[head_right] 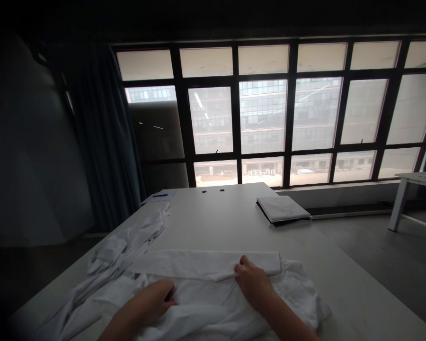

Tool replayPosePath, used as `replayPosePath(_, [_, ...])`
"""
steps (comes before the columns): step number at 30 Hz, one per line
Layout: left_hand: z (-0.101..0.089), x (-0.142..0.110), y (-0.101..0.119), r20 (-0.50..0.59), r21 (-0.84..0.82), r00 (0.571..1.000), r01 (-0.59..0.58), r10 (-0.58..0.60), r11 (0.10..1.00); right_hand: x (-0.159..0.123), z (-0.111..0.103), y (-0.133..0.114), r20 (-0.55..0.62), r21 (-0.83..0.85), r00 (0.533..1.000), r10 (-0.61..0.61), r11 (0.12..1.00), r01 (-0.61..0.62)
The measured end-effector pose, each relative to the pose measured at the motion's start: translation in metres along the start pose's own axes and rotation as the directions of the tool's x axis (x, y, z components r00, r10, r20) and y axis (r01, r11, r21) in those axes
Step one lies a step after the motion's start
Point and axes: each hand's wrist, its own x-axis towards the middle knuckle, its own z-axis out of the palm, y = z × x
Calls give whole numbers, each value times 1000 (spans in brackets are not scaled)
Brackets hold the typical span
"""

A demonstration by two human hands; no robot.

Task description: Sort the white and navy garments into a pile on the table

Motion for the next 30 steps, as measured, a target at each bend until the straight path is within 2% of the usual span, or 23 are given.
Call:
replayPosePath(2, [-1,2,1,29,-18,998,-46,47,999,5,2,6,6,18,1000,8,1000,-8])
replayPosePath(4, [-5,3,0,-2,-58,995,-104,104,993,8,3,11,-24,19,1000,21,1000,-20])
replayPosePath(7, [-13,5,-6,-120,-124,986,-133,118,983,10,6,23,-84,-19,996,38,999,-39])
replayPosePath(10, [-22,8,-16,-257,-234,965,-111,49,966,12,9,42,-164,-98,982,93,989,-110])
replayPosePath(14, [-33,12,-32,-399,-389,917,-154,-15,908,18,5,72,-320,-123,921,224,954,-275])
replayPosePath(18, [-42,11,-46,-491,-434,861,-109,-133,894,26,-11,98,-457,-58,828,325,918,-392])
replayPosePath(19, [-42,10,-49,-478,-427,869,-108,-123,898,27,-17,102,-487,-46,806,335,913,-406])
replayPosePath(21, [-41,7,-52,-378,-390,925,-135,-24,911,27,-26,109,-572,-15,756,319,917,-399])
replayPosePath(23, [-36,3,-53,-203,-342,976,-141,73,929,24,-34,116,-690,39,671,273,939,-342])
replayPosePath(25, [-30,1,-54,-71,-283,994,-95,78,954,20,-38,123,-782,93,573,246,955,-283])
replayPosePath(26, [-29,0,-55,-53,-249,997,-73,61,966,18,-39,127,-800,113,545,251,955,-274])
replayPosePath(27, [-28,0,-56,-66,-216,997,-56,43,975,16,-40,131,-798,126,540,269,950,-287])
replayPosePath(30, [-34,2,-64,-248,-192,969,-46,-4,980,14,-38,141,-746,150,570,344,921,-359])
